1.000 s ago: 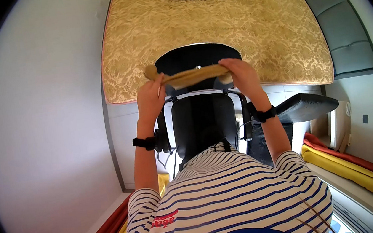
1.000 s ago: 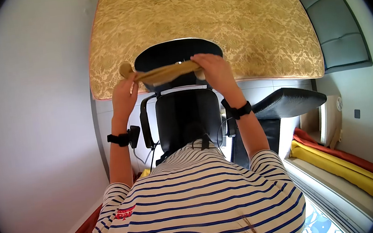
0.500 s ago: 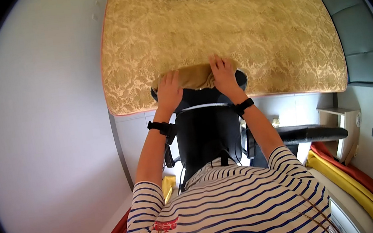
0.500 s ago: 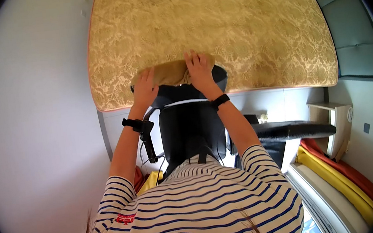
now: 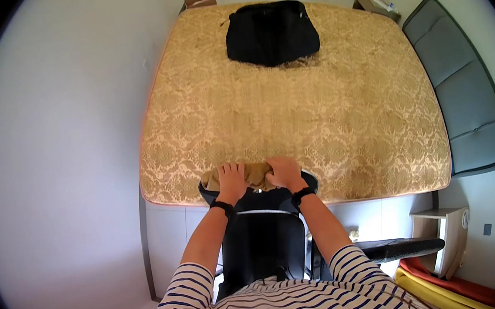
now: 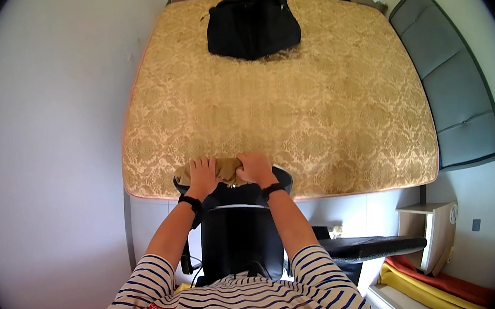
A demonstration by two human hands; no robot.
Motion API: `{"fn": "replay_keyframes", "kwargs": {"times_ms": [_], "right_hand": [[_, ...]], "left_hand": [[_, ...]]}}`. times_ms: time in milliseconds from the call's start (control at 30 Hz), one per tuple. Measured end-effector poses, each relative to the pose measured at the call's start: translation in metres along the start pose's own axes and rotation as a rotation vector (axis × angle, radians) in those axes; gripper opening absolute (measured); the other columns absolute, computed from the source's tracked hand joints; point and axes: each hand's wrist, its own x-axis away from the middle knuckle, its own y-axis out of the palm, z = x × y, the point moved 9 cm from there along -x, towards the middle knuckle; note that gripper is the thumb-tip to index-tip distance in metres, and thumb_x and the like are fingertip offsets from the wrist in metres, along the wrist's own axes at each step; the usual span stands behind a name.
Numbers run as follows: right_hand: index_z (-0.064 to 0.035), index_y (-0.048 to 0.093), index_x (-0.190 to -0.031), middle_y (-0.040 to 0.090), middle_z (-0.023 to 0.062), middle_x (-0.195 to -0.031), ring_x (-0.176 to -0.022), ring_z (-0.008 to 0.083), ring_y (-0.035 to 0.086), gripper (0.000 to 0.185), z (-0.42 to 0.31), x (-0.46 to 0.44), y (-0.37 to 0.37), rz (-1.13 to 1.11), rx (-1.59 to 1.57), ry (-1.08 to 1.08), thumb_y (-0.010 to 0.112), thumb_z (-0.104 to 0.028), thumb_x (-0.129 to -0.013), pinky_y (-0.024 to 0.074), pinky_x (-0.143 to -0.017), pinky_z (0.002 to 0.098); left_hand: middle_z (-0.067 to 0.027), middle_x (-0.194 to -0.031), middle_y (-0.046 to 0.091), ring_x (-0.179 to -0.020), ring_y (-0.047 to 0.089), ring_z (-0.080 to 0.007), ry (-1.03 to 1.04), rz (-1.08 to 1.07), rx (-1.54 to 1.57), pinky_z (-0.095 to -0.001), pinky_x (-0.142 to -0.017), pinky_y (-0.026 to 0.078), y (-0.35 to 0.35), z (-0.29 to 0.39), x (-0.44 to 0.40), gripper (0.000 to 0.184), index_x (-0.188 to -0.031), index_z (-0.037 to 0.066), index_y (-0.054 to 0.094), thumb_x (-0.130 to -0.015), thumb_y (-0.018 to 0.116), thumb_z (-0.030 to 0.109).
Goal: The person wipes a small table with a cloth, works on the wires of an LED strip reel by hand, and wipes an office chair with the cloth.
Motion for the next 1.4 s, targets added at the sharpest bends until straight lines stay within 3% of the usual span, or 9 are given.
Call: {"fn": "replay_keyframes", "kwargs": {"times_ms": [167,367,600,700,867,967,1100,1300,1400], "right_hand": [[-0.0116,0.068,-0.103,0.067,0.0151,-0.091,-0.088,0.037,0.062,0.041,-0.006,0.004,-0.003,-0.082,-0.046,-0.014,0.061,-0.028,-0.066,0.0506,-0.077,0.0446],[-0.0127,0.067,-0.116,0.068,0.0129,-0.105,-0.103,0.035,0.059,0.048,-0.019,0.021,-0.005,0.127,0.029,-0.143,0.059,-0.005,-0.069,0.0477,-0.092,0.041],[-0.017,0.073,-0.102,0.07,0.0075,-0.102,-0.084,0.0299,0.066,0.029,-0.087,0.042,-0.005,-0.031,0.242,-0.116,0.059,-0.007,-0.079,0.0541,-0.072,0.0389],[-0.0197,0.07,-0.111,0.068,0.0107,-0.099,-0.086,0.0346,0.064,0.038,-0.122,0.107,0.057,-0.14,0.198,-0.048,0.053,-0.007,-0.08,0.0528,-0.074,0.0421],[-0.0132,0.061,-0.124,0.064,0.0152,-0.118,-0.108,0.0328,0.061,0.041,-0.201,0.262,0.2,-0.537,-0.078,0.197,0.053,-0.012,-0.084,0.0489,-0.093,0.0388],[-0.0123,0.059,-0.126,0.063,0.0155,-0.12,-0.106,0.033,0.062,0.041,-0.283,0.285,0.255,-0.737,-0.046,0.078,0.053,-0.016,-0.085,0.0489,-0.093,0.0403],[-0.0116,0.061,-0.122,0.064,0.0145,-0.117,-0.103,0.0338,0.062,0.039,-0.338,0.272,0.286,-0.706,-0.154,-0.058,0.053,-0.017,-0.085,0.0492,-0.091,0.0407],[-0.0102,0.064,-0.116,0.068,0.0154,-0.106,-0.098,0.0335,0.064,0.036,-0.309,0.282,0.294,-0.771,-0.133,0.187,0.06,-0.022,-0.083,0.0508,-0.087,0.0402],[-0.0071,0.064,-0.114,0.068,0.0163,-0.106,-0.099,0.0319,0.065,0.037,-0.282,0.314,0.286,-0.775,-0.266,0.264,0.061,-0.024,-0.081,0.0509,-0.087,0.038]], "left_hand": [[-0.0201,-0.123,0.048,-0.118,0.043,-0.041,-0.042,0.166,-0.097,-0.0578,-0.105,0.027,-0.004,0.008,0.012,0.06,-0.132,0.006,0.043,-0.083,0.063,0.034],[-0.0194,-0.113,0.056,-0.108,0.052,-0.0391,-0.027,0.321,-0.107,-0.0527,-0.1,0.036,-0.015,0.0,0.012,0.036,-0.122,0.007,0.052,-0.088,0.05,0.02],[-0.0122,-0.102,0.063,-0.101,0.061,-0.0266,0.066,0.499,0.322,-0.037,-0.08,0.051,-0.024,-0.024,0.036,0.018,-0.102,0.008,0.061,-0.086,0.056,0.014],[-0.0173,-0.095,0.067,-0.095,0.064,-0.0339,0.105,-0.005,0.483,-0.0439,-0.073,0.053,0.033,-0.039,0.109,0.017,-0.1,0.008,0.063,-0.086,0.055,0.016],[-0.0218,-0.1,0.066,-0.094,0.063,-0.0403,0.214,-0.408,0.83,-0.0505,-0.079,0.05,0.204,-0.105,0.334,0.032,-0.104,0.008,0.058,-0.09,0.054,0.036],[-0.017,-0.112,0.066,-0.105,0.061,-0.0352,0.043,-0.717,0.835,-0.0439,-0.089,0.048,0.224,-0.139,0.458,0.034,-0.111,0.01,0.064,-0.09,0.054,0.036],[-0.0153,-0.117,0.065,-0.11,0.06,-0.0319,-0.105,-0.729,0.979,-0.0402,-0.095,0.046,0.281,-0.165,0.531,0.041,-0.121,0.009,0.059,-0.09,0.058,0.036],[-0.02,-0.118,0.062,-0.112,0.058,-0.0366,-0.089,-0.712,0.933,-0.0435,-0.092,0.048,0.2,-0.175,0.541,0.077,-0.128,0.009,0.047,-0.076,0.067,0.061],[-0.0194,-0.121,0.062,-0.112,0.059,-0.0359,0.049,-0.781,0.887,-0.0422,-0.093,0.047,0.194,-0.154,0.538,0.078,-0.127,0.008,0.05,-0.074,0.07,0.061]]}}
